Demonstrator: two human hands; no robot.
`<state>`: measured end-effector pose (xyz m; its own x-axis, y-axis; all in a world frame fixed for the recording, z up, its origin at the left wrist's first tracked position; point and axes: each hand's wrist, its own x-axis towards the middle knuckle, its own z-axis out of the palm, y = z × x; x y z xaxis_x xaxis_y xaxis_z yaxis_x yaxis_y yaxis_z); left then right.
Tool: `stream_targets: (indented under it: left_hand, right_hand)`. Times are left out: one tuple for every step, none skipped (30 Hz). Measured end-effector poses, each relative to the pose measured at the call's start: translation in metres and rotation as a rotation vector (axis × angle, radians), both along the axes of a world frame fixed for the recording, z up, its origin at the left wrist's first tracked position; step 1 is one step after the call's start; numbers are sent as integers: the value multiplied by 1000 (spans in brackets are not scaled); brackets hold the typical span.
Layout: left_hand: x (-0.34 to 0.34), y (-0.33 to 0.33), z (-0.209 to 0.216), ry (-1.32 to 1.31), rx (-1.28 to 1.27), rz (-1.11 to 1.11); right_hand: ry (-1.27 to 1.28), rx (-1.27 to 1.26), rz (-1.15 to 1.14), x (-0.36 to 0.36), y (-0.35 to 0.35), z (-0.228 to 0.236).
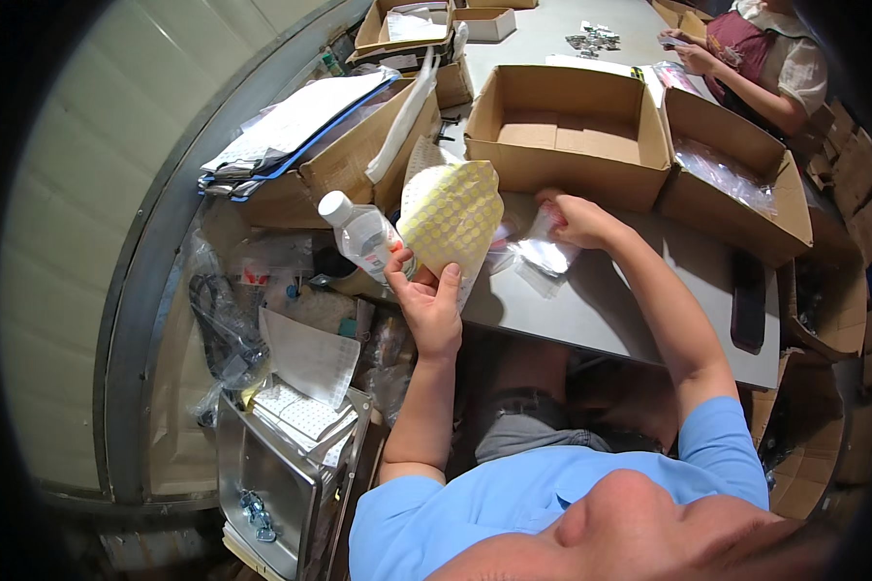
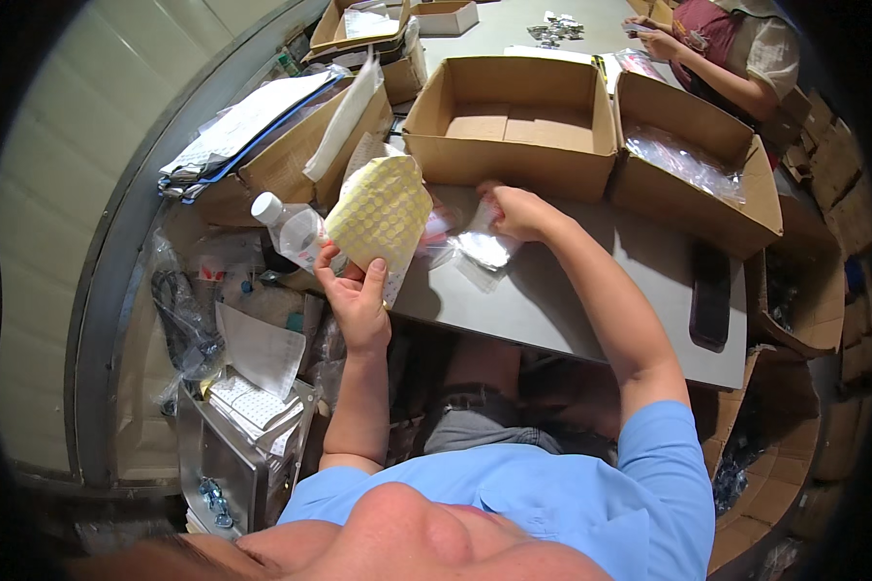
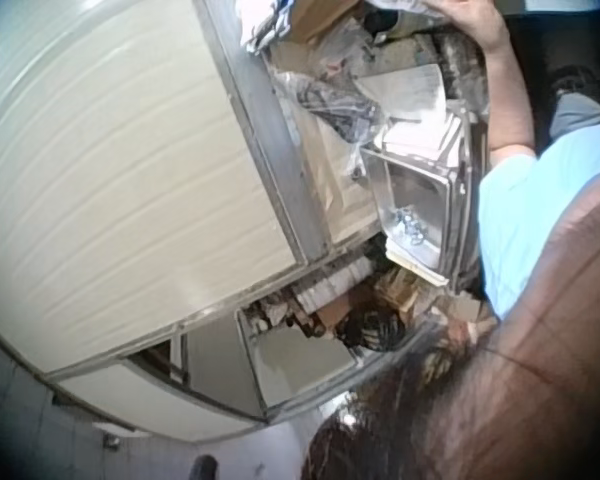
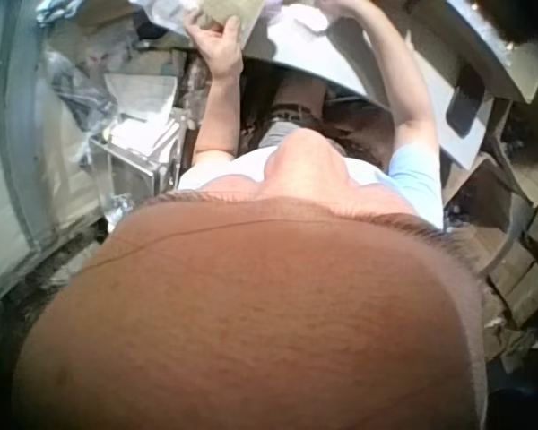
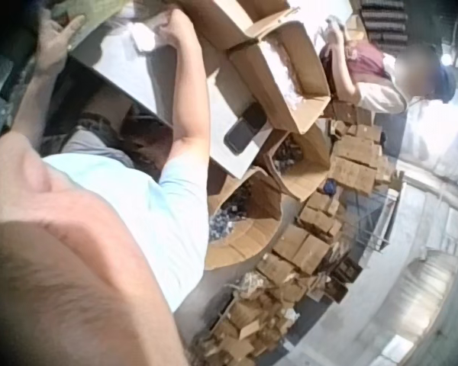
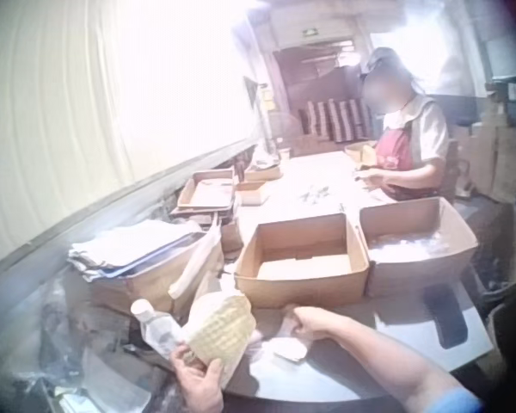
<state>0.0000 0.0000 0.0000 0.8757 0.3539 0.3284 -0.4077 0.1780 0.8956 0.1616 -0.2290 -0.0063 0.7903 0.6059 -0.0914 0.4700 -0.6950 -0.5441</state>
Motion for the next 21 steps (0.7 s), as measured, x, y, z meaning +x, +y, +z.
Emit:
stream_targets:
  left_hand:
    - [-4, -1, 3, -45, -65, 22]
    - [-6, -2, 5, -91, -132, 37]
    - [-11, -5, 7, -90, -137, 36]
    - [-17, -6, 10, -137, -174, 69]
    - [-23, -6, 12, -183, -211, 100]
    - [-29, -4, 17, -165, -243, 106]
    - [-35, 7, 14, -230, -162, 87]
    - [-44, 16, 14, -207, -185, 46]
    - [-47, 21, 18, -185, -211, -2]
    - [-48, 24, 21, -212, -304, -126]
    - [-47, 24, 25, -209, -304, -139]
    - [-47, 22, 35, -176, -430, -381]
    - [-46, 20, 42, -137, -552, -623]
    - [-42, 16, 38, -36, -695, -737]
    - [-35, 8, 30, 16, -542, -721]
    - [-28, -1, 25, 65, -388, -709]
    - [-27, -17, 22, 182, -293, -636]
    - [-22, -28, 10, 219, -245, -673]
    - [-18, -36, -1, 258, -195, -708]
    - [-16, -42, -10, 259, -115, -696]
    - [-13, -47, -14, 261, -34, -691]
  right_hand:
    - [-35, 47, -60, -12, 1, 12]
    - [-72, 91, -126, -21, -1, 20]
    - [-71, 85, -127, -28, -8, 25]
    - [-98, 1, -172, -34, -16, 28]
    - [-124, -84, -218, -37, -25, 28]
    - [-90, -85, -259, -39, -37, 26]
    - [-87, -84, -264, -44, -43, 28]
    - [-101, -106, -268, -51, -49, 33]
    - [-116, -131, -281, -55, -55, 36]
    - [-75, -145, -324, -56, -59, 36]
    - [-74, -145, -337, -58, -62, 34]
    - [-161, -153, -376, -61, -61, 33]
    - [-249, -161, -415, -64, -59, 34]
    - [-265, -151, -441, -68, -57, 37]
    - [-266, -149, -446, -72, -58, 34]
    - [-276, -52, -400, -73, -59, 29]
    - [-286, 45, -353, -74, -60, 24]
    - [-276, 105, -309, -74, -62, 18]
    - [-255, 121, -275, -76, -61, 16]
    - [-306, 151, -219, -76, -62, 9]
    - [-356, 179, -169, -76, -66, 5]
